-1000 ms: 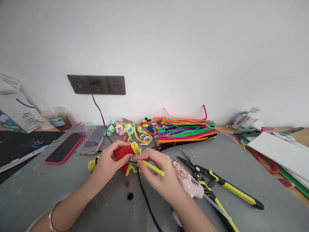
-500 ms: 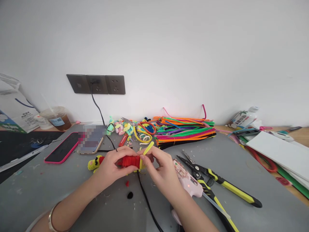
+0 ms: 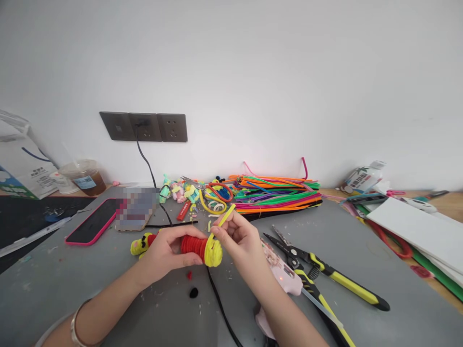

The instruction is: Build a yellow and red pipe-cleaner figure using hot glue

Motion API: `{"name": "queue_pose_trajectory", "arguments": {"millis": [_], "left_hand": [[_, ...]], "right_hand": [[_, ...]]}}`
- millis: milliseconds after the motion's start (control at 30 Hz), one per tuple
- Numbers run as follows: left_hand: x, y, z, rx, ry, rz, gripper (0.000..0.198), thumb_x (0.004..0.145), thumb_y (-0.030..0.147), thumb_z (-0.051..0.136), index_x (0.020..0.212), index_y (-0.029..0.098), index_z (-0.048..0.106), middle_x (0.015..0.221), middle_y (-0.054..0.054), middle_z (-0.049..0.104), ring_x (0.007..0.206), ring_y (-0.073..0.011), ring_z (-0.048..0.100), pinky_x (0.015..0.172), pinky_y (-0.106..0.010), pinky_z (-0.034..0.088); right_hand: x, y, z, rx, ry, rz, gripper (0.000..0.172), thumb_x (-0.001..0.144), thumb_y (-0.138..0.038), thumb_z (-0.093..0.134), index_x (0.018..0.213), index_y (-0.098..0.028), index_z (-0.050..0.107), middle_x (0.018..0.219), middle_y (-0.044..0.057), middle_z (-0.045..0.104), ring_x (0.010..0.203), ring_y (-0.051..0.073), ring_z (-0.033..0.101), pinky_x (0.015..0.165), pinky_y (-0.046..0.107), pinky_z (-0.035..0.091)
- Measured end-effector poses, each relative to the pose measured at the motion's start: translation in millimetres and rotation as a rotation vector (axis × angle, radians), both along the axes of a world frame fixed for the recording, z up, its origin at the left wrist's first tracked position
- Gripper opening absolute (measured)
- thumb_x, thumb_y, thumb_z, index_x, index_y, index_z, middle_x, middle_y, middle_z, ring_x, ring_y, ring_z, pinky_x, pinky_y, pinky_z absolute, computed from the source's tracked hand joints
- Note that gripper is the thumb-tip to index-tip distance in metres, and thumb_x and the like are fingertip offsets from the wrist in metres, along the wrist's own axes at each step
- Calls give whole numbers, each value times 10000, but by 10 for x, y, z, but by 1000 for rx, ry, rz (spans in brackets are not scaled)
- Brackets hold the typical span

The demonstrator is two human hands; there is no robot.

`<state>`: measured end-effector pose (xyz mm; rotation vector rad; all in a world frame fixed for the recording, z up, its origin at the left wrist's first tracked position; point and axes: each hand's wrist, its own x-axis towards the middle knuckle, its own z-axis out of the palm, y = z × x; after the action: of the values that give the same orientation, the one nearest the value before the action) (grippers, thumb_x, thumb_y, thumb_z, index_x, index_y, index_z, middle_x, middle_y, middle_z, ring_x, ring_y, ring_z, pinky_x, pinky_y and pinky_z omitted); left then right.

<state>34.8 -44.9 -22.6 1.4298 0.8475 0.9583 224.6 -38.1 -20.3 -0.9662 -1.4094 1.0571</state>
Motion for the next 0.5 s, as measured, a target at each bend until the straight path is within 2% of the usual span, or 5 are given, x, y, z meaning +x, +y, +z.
{"name": "queue_pose_trajectory", "arguments": {"millis": [100, 267, 500], "left_hand": [[14, 8, 22, -32, -105, 9, 299, 657, 302, 884, 912, 192, 774, 839, -42, 737, 745, -183, 664, 689, -283, 539], [21, 38, 28, -77, -166, 87, 315, 607, 288, 909, 852, 171, 749, 797, -31, 703, 675, -149, 620, 574, -238, 498], [35, 52, -36, -281, -270, 100, 446, 607, 399, 924, 904, 149, 703, 683, -2, 659, 553, -97, 578, 499, -202, 425]], "right_hand": [[3, 0, -14, -75, 19, 14, 408, 795, -601, 728, 786, -203, 640, 632, -23, 543, 529, 118, 465, 466, 227, 399], [-2, 9, -49, -204, 0, 71, 458, 778, -640, 721, 784, -185, 674, 624, -12, 594, 510, 118, 504, 465, 237, 425], [22, 39, -64, -240, 73, 110, 430, 757, -603, 767, 773, -200, 616, 526, -24, 604, 466, 127, 552, 457, 237, 446]]}}
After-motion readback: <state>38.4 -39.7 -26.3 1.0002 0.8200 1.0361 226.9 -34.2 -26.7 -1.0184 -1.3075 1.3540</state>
